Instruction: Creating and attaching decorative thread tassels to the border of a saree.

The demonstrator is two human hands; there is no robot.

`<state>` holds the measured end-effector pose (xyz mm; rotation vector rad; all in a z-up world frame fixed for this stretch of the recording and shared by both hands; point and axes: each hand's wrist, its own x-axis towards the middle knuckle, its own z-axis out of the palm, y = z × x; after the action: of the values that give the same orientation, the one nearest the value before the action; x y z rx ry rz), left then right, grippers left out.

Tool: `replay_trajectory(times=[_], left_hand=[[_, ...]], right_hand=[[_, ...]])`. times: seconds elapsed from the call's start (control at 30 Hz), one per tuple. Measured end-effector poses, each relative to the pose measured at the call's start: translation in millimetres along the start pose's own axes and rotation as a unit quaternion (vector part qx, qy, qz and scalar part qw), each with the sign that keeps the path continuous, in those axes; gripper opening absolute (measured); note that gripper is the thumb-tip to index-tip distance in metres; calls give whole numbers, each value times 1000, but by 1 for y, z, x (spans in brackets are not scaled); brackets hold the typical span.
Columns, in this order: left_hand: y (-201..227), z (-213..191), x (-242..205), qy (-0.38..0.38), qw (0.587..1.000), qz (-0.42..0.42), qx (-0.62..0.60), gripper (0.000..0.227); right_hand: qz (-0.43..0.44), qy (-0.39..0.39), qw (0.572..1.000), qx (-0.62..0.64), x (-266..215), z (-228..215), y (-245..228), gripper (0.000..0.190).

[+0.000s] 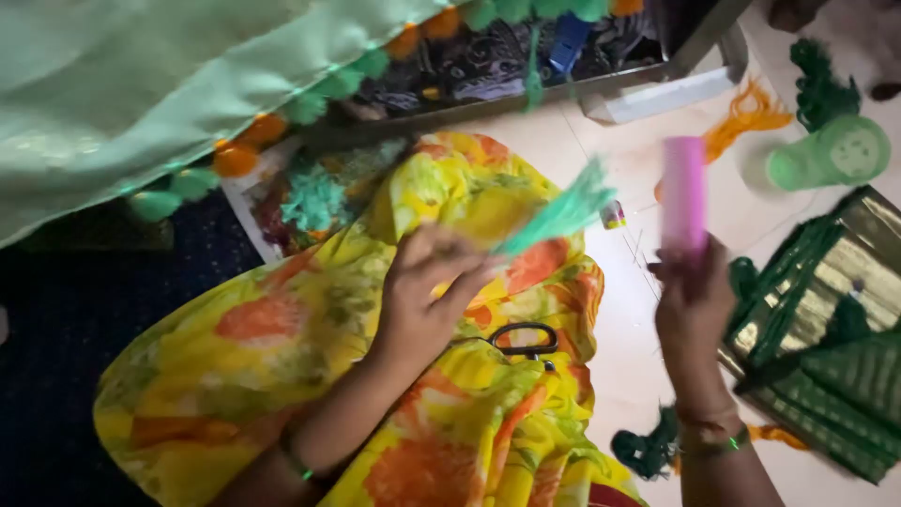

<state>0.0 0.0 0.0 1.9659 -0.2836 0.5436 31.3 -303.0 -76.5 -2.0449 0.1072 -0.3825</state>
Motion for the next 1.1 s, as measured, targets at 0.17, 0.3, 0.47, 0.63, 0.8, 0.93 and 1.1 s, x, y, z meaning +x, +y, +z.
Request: replay_trajectory(times=[0.17, 0.3, 0.47, 0.63, 0.8, 0.93, 1.1], left_hand=[[-83, -13, -92, -64, 958, -260, -104, 13], [-101, -33, -130, -47, 922, -339, -179, 19], [-88, -44, -120, -30, 946, -291, -136, 18], [-101, -53, -133, -3, 940, -315, -129, 17], [-107, -57, -151, -9, 940, -303, -159, 16], [-109, -55, -152, 8, 939, -309, -152, 16], [-100, -58, -147, 2, 950, -287, -122, 14]], right_hand=[[-142, -189, 947, -219, -29, 48, 37, 33], [-147, -219, 932, -247, -4, 63, 55, 41], [-126, -171, 943, -255, -18, 63, 24, 36], [-236, -205, 916, -250, -27, 63, 27, 37], [-237, -156, 921, -266, -42, 63, 12, 32], [-259, -169, 909, -280, -25, 62, 17, 34], [-268, -179, 910, -262, -38, 67, 8, 23]])
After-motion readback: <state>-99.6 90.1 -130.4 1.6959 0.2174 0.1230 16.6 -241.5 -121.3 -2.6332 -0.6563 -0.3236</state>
